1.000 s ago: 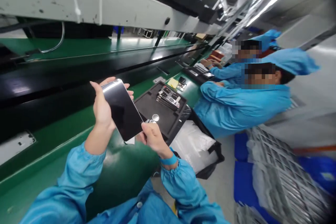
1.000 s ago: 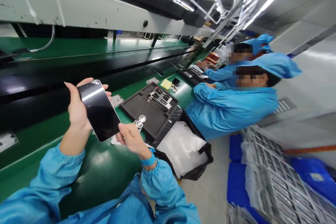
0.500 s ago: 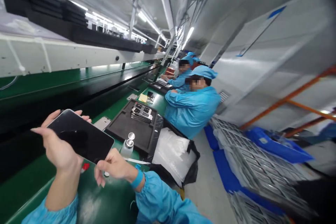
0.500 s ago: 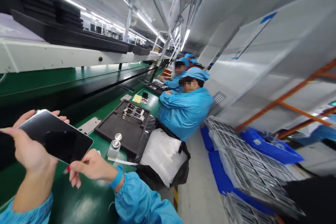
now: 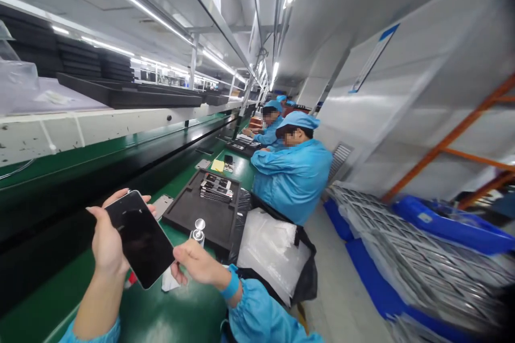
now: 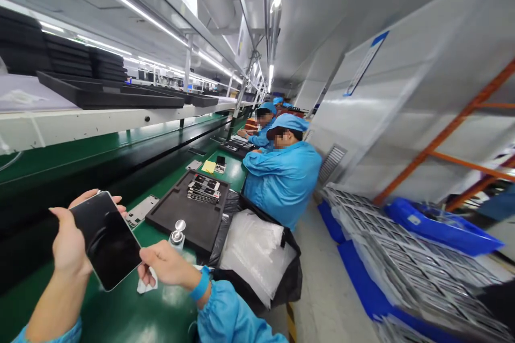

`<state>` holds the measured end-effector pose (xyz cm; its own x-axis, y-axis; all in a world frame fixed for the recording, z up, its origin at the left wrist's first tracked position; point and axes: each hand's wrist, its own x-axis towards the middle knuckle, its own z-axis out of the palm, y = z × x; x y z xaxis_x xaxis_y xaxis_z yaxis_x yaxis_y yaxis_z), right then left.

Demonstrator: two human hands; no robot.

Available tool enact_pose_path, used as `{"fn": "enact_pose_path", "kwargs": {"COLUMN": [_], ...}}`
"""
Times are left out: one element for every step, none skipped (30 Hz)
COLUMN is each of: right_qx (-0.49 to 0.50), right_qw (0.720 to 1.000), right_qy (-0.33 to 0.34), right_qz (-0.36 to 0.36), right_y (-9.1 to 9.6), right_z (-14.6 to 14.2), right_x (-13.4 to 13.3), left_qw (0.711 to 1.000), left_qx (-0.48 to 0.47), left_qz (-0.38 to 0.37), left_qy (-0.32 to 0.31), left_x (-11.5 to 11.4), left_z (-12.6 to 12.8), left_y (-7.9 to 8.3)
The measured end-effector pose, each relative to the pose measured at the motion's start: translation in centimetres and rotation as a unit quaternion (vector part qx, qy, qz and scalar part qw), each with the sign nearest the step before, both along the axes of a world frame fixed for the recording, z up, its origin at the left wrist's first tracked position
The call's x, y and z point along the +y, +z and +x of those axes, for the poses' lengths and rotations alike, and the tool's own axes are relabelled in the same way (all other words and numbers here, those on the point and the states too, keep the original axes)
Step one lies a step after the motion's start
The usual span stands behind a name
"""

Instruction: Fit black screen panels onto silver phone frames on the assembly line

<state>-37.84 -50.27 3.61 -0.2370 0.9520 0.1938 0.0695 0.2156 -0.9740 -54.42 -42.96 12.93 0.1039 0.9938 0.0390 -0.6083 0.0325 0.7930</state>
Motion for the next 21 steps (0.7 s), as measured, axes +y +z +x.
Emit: {"fn": "enact_pose_path", "kwargs": {"right_qx": [0.019,0.045,0.07,0.087,0.096,0.097,0.098,0.1,0.105,0.109,0.112,0.112,0.115,0.113,0.093,0.058,0.009,-0.062,-0.098,-0.125,-0.145], "right_qw": [0.999,0.996,0.99,0.983,0.979,0.977,0.976,0.975,0.973,0.971,0.97,0.97,0.97,0.969,0.968,0.963,0.954,0.935,0.92,0.906,0.894], "right_qy": [-0.026,-0.062,-0.101,-0.135,-0.159,-0.174,-0.186,-0.195,-0.204,-0.212,-0.216,-0.216,-0.214,-0.217,-0.233,-0.259,-0.297,-0.345,-0.377,-0.402,-0.423], "right_qz": [0.027,0.054,0.075,0.085,0.081,0.069,0.056,0.043,0.034,0.029,0.027,0.025,0.021,0.023,0.03,0.038,0.049,0.055,0.048,0.04,0.031], "right_y": [0.4,0.8,1.2,1.4,1.5,1.3,1.0,0.4,-0.2,-0.8,-1.5,-2.0,-2.4,-2.7,-2.9,-3.1,-3.3,-3.5,-3.7,-3.9,-4.2], "right_z": [0.3,0.6,1.0,1.3,1.6,1.8,2.0,2.0,1.9,1.8,1.8,1.9,2.4,3.1,4.3,5.8,7.7,9.8,12.1,14.4,16.5], "right_x": [-0.3,-0.6,-0.7,-0.8,-0.8,-0.8,-0.7,-0.7,-0.5,-0.3,-0.1,0.1,0.4,0.5,0.6,0.7,0.7,0.6,0.6,0.6,0.7], "left_qw": [0.999,0.995,0.985,0.97,0.954,0.94,0.93,0.92,0.912,0.906,0.901,0.904,0.916,0.932,0.956,0.971,0.981,0.987,0.99,0.99,0.988], "left_qx": [0.012,0.032,0.057,0.082,0.103,0.119,0.13,0.138,0.142,0.146,0.149,0.15,0.147,0.143,0.135,0.128,0.124,0.122,0.124,0.127,0.129], "left_qz": [0.011,0.026,0.044,0.062,0.076,0.086,0.092,0.094,0.093,0.091,0.085,0.075,0.063,0.051,0.04,0.036,0.032,0.034,0.04,0.054,0.076], "left_qy": [-0.041,-0.095,-0.158,-0.22,-0.271,-0.307,-0.332,-0.356,-0.373,-0.388,-0.399,-0.394,-0.369,-0.328,-0.259,-0.198,-0.147,-0.097,-0.058,-0.039,-0.029], "left_x": [-0.1,-0.2,-0.4,-0.7,-1.0,-1.4,-1.8,-2.1,-2.3,-2.3,-2.0,-1.5,-0.6,0.7,2.2,4.0,5.9,7.8,9.5,11.1,12.4], "left_z": [0.3,0.6,1.0,1.5,1.9,2.4,2.9,3.3,3.8,4.1,4.3,4.3,4.2,3.9,3.4,2.8,2.1,1.5,0.9,0.4,0.1], "left_y": [-0.5,-1.1,-1.7,-2.3,-2.8,-3.3,-3.8,-4.3,-4.6,-5.0,-5.3,-5.6,-5.7,-5.9,-6.0,-6.0,-6.0,-6.0,-6.0,-6.0,-6.0]}}
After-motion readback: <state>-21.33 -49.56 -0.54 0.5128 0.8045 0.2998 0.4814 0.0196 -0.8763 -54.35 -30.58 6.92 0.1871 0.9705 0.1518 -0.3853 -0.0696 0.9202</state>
